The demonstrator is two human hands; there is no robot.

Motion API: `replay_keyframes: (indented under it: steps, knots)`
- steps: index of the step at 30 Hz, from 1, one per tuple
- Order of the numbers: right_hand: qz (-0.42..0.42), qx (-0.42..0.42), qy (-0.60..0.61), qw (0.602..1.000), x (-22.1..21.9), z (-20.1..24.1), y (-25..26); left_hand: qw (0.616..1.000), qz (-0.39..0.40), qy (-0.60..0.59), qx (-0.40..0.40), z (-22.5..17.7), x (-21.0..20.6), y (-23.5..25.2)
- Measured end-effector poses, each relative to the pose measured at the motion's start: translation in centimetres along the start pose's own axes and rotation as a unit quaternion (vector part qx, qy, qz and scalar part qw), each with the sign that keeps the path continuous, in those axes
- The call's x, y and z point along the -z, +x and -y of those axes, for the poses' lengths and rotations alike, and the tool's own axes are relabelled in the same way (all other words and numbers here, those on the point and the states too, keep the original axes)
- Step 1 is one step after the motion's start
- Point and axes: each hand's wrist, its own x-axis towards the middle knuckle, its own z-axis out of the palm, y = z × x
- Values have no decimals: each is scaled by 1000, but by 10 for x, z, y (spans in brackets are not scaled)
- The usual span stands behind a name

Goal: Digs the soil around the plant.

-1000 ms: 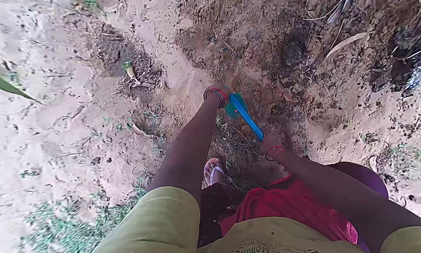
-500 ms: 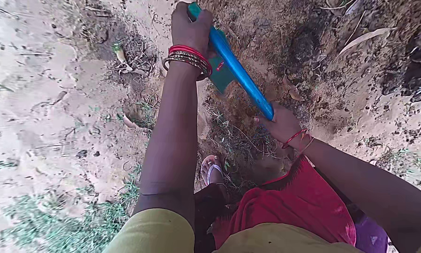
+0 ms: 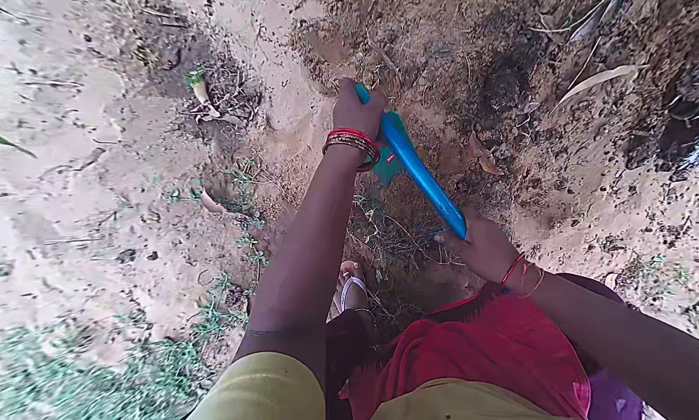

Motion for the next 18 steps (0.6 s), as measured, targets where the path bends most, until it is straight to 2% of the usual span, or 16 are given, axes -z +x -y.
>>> replay_keyframes:
  steps: [2,4,6,8,9,10,12,15,18]
  knots:
    - [-87,68,12,994,6,3,4,996,-48,18,-74,-34,17,4]
    - [-128,95,32,987,-4,0,25,992,-83,42,-88,-37,15,18]
    - [-75,8,18,997,-29,-20,42,996,-18,81,-23,3,-20,21]
    - [31,-111,1,993,-58,-52,43,995,40,84,47,74,-80,14]
    - [52,-143,7,988,-69,-63,39,995,49,60,70,96,-102,7]
    - [50,-149,21,987,-71,-64,35,994,53,39,84,100,-110,6]
    - [42,-136,51,989,-65,-53,11,989,93,39,103,85,-99,1]
    - [20,-89,93,992,-37,-48,-22,986,138,65,73,40,-70,-11]
    - [-53,-17,105,993,-15,-42,-31,996,77,35,-20,-16,-43,-29]
